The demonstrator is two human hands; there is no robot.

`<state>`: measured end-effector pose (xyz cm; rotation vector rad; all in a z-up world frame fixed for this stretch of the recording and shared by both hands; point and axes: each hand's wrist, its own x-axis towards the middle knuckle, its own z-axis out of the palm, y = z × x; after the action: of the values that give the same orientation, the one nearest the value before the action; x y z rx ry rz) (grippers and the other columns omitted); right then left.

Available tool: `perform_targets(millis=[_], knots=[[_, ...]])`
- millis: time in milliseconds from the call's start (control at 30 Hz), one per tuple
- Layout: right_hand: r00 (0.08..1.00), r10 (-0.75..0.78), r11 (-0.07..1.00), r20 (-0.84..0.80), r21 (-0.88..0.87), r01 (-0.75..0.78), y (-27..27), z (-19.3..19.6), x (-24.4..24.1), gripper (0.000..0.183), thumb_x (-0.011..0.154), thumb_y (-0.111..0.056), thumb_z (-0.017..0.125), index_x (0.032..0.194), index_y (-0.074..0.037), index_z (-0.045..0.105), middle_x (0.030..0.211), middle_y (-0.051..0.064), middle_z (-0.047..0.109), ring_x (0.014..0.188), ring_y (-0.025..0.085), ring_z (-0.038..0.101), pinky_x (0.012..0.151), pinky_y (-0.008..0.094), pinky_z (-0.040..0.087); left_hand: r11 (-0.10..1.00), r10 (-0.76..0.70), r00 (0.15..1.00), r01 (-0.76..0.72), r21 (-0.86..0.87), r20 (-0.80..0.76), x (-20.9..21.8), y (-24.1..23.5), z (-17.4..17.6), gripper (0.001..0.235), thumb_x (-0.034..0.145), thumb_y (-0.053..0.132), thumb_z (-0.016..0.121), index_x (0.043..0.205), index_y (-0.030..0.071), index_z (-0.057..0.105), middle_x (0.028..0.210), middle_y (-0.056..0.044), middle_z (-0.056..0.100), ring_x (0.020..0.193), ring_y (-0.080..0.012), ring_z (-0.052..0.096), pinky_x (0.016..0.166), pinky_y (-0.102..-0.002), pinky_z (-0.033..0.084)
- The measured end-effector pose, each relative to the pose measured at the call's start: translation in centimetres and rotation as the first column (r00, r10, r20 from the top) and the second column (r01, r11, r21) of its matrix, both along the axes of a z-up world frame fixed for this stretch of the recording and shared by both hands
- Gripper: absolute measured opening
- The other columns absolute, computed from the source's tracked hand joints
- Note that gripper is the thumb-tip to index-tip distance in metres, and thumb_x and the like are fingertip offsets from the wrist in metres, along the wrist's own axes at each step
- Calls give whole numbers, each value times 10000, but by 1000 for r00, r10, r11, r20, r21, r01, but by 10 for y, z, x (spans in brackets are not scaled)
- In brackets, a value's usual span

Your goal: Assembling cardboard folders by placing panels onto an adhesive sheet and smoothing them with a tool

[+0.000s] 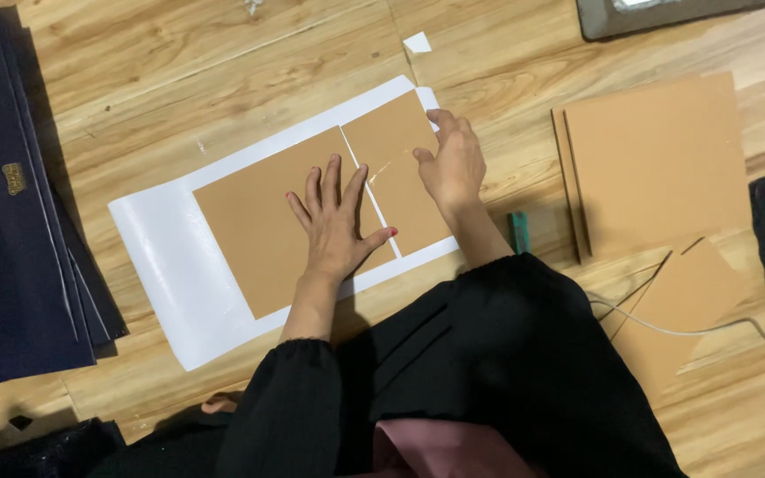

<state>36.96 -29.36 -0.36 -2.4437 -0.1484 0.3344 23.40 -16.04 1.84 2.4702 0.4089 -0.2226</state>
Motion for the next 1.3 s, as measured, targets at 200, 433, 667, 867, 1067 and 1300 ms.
perform_targets(millis=[200,433,667,867,1067,1300], knots=[[999,-11,995,-50,-100,6,-2,0,5,472,705,-198,735,1128,-241,528,937,0,519,955,231,553,844,455,440,1000,2,999,-1,20,-36,2,-1,1,910,623,483,743,1384,324,270,1474,-32,66,1332,-321,1,1005,-623,-84],[999,18,995,-36,-93,-22,2,12,3,437,719,-157,729,1113,-178,540,912,25,513,913,252,569,819,473,456,1000,3,999,-2,17,-33,3,-1,-3,931,624,497,710,1404,307,237,1473,-35,60,1325,-320,-14,998,-614,-89],[999,22,991,-38,-132,-27,2,12,2,427,725,-176,729,1103,-175,530,927,18,512,917,246,566,810,483,463,999,-11,997,13,30,-78,3,0,-1,958,621,496,703,1417,309,205,1477,-33,40,1326,-321,-30,993,-621,-100],[998,-30,999,-51,-40,28,-4,2,7,461,697,-166,762,1098,-163,534,892,26,536,887,241,594,800,452,470,999,-24,994,27,27,-110,6,1,0,955,646,506,693,1424,322,172,1479,-30,11,1325,-323,-50,996,-615,-103],[985,89,986,-146,153,-67,-22,5,15,218,815,-171,599,1031,-158,619,917,126,609,916,339,592,789,458,472,999,-36,995,35,-14,-88,5,4,8,964,666,431,710,1427,299,134,1479,-43,31,1326,-339,-20,996,-639,-67],[983,-81,632,-162,754,177,-26,47,13,189,771,-50,680,923,7,583,579,60,537,307,62,441,283,163,366,968,106,992,-87,-235,70,4,2,14,904,665,459,655,1397,205,191,1478,-104,15,1342,-344,-41,1003,-615,-127]])
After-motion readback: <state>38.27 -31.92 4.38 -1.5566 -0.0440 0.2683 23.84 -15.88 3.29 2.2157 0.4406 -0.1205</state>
